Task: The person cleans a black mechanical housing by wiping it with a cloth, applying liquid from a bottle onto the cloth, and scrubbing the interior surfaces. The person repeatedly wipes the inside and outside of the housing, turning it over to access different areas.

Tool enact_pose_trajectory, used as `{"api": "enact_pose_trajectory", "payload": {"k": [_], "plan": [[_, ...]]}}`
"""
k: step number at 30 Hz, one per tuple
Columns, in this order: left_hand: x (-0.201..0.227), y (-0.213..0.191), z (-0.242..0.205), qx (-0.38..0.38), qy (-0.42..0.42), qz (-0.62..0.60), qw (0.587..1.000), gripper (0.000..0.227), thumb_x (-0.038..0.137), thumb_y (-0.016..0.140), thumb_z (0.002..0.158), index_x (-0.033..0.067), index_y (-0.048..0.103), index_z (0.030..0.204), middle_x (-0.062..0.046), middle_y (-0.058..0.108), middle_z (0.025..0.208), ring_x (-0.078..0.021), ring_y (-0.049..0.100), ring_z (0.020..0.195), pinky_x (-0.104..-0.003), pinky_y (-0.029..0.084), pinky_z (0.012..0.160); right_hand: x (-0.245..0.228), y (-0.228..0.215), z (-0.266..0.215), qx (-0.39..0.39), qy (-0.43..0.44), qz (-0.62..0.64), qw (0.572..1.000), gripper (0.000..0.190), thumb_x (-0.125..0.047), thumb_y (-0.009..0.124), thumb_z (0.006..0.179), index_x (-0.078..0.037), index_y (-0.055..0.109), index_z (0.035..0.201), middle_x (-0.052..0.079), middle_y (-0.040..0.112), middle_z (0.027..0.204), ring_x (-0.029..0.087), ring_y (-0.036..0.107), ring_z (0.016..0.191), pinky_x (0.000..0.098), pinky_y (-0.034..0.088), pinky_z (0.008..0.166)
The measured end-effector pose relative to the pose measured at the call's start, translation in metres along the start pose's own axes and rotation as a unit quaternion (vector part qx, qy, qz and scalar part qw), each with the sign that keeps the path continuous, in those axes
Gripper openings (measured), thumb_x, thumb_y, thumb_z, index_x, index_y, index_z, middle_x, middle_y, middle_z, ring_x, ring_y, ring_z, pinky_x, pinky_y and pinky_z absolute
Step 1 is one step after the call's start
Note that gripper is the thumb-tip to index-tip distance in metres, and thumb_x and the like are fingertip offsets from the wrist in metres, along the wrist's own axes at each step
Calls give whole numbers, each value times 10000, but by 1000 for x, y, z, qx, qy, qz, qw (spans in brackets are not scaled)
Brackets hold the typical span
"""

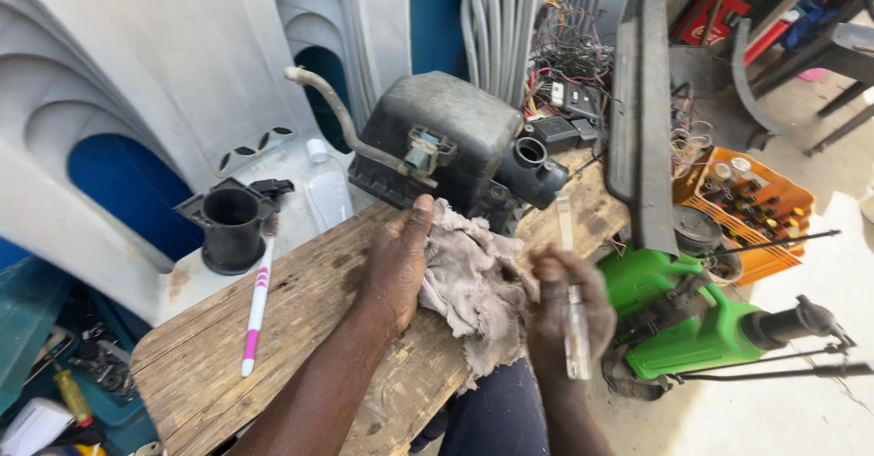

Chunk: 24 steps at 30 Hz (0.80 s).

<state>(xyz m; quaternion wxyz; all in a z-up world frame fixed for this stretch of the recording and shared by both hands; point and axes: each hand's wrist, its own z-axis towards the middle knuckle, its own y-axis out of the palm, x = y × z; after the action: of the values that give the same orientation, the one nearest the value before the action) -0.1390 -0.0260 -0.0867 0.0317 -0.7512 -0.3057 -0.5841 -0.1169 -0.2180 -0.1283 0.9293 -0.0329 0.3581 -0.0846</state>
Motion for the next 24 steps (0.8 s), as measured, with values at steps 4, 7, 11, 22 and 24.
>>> {"api": "enact_pose_trajectory", "payload": {"k": [4,7,11,22,24], "plan": [[9,-9,-18,-16,-85,40,995,1369,716,705,491,99,356,1663,-199,490,1673,-329,470,1560,-597,326,1274,4,4,72,55,-72,-183,979,231,-356,605,1159,-153,666,1253,24,804,1157,142,783,959,284,582,733],[0,-8,-22,-34,-1,-93,995,538,160,934,769,-33,712,1219,-189,724,985,-279,757,946,-378,656,802,2,12,135,-76,-129,-73,986,495,-367,802,1056,-71,620,1408,195,634,1343,393,631,1286,558,519,1083],[9,-11,-36,26,28,-73,997,443,299,878,879,13,748,1191,-139,716,953,-193,649,898,-337,604,765,-28,37,172,-340,-17,-93,936,920,-244,985,749,-21,516,1508,353,533,1508,635,473,1396,760,341,1181],[-2,-7,-98,235,162,-265,921,366,54,669,942,50,667,1309,-141,805,1224,-250,772,1132,-378,649,987,-58,28,129,-292,49,-324,899,898,-585,958,682,-171,582,1384,123,576,1417,359,573,1277,538,472,991],[-22,-10,-94,285,232,71,927,333,22,622,957,143,689,1260,-61,694,1000,-125,551,605,-277,459,405,-69,26,125,-271,73,-400,873,851,-673,877,747,-192,555,1371,104,636,1348,351,632,1213,580,513,910]]}}
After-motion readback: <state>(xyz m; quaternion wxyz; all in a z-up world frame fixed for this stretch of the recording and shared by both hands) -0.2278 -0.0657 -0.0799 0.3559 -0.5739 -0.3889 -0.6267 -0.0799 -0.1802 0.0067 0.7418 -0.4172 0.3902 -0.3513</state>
